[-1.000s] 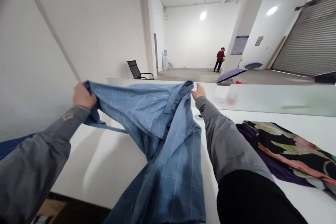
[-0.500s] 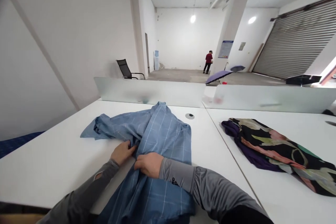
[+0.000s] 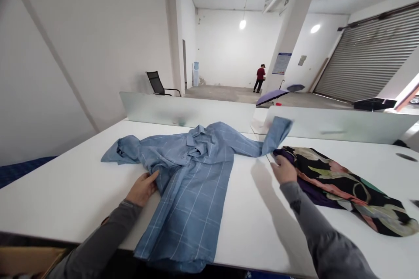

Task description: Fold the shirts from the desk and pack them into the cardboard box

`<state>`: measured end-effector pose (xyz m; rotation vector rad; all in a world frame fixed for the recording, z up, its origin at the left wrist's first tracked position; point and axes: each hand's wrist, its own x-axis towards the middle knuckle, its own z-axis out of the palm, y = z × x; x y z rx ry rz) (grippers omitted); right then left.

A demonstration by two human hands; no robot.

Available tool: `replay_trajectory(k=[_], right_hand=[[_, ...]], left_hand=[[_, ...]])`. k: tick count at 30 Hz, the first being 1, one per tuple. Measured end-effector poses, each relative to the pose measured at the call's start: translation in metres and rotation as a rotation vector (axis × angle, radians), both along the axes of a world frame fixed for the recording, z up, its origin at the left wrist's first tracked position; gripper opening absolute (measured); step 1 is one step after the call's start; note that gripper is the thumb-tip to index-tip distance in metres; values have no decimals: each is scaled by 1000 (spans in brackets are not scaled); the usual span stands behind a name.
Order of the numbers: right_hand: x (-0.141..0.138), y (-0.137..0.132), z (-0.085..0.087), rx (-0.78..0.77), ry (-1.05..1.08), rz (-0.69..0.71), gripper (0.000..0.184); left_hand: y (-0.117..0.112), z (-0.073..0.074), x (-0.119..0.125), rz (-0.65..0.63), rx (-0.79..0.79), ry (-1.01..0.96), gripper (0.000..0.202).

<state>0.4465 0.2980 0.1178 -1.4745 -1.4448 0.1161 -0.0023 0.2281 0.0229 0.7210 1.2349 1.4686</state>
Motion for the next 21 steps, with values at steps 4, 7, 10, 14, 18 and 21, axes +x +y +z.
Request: replay_trajectory(k=[4,7,10,14,18,21], right_hand=[[-70,-79,-67,-162,-267,637,54],[-133,-124,-97,-44,-682,1016,43],[-153,-129,-105,73,-741,1023,29],[-125,-116,-88,153,-438,722,27],[-125,-142,-60,107,-370,799,27],[-167,-170,-59,99,-631,1103,72]], left_hand=[[-15,4,14,-132,-72,-177,24],[-17,6,23,-90,-80,-166,23],[-18,9,23,36,-61,-158,22],[-21,16,4,125,97,-135,39],[-21,19,9,92,168,-54,54],[-17,13,35,67,218,-7,57]])
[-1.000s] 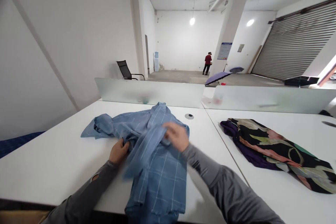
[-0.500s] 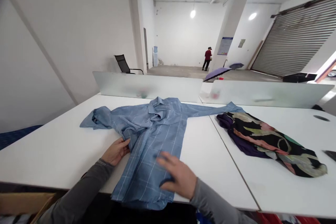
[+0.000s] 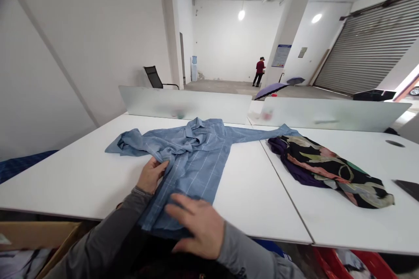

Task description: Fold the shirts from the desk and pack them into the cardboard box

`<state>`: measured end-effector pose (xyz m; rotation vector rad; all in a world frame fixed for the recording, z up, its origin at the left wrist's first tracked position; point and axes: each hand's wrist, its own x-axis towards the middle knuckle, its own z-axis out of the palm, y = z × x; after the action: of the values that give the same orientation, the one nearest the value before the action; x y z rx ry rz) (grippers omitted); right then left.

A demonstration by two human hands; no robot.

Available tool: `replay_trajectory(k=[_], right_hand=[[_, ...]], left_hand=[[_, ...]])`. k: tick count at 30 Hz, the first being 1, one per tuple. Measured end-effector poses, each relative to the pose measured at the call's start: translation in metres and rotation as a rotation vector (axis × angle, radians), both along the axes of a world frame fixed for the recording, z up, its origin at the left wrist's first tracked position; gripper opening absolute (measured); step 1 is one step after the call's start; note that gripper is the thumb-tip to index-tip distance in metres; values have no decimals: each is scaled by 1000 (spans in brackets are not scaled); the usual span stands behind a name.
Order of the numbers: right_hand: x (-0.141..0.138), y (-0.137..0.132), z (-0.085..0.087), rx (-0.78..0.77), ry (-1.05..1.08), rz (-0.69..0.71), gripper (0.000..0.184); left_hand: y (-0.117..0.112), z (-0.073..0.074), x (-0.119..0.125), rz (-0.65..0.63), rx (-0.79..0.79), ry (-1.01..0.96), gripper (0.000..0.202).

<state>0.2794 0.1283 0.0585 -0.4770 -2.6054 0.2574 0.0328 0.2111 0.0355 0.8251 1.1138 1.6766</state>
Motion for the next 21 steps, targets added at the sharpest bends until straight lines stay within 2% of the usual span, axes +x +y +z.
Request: replay_trajectory(k=[1,2,4,6,8,11,13,16,18,19,21], right_hand=[[-17,-5,-5,13,-96,42,79],[-33,-8,-12,22,-176,49,74],[-59,-6,-25,26,-283,8,40],[-70,2,-31,-3,-266,-26,12],[-64,10,-25,-74,-85,0,12],[-20,18,1,-187,342,-29,13],[28,21,18,-198,570,-244,13],[107,20,28,-145,874,-834,20],[153,14,21,-131,892,-1204,29],[172,9,15,-149,854,-1330,33],[200,0,0,-208,707,-1423,38]], left_hand=[[1,-4,9,2,27,7,56],[2,-7,16,10,45,16,54],[2,-12,23,28,41,45,53],[1,-14,20,46,4,77,55],[0,-11,10,63,-35,87,57],[-1,-6,-11,103,-68,66,53],[1,-4,-24,191,-64,70,46],[8,-3,-39,337,-92,149,38],[12,-4,-46,361,-144,169,36],[14,-4,-49,352,-170,164,36],[13,-5,-54,324,-201,159,35]])
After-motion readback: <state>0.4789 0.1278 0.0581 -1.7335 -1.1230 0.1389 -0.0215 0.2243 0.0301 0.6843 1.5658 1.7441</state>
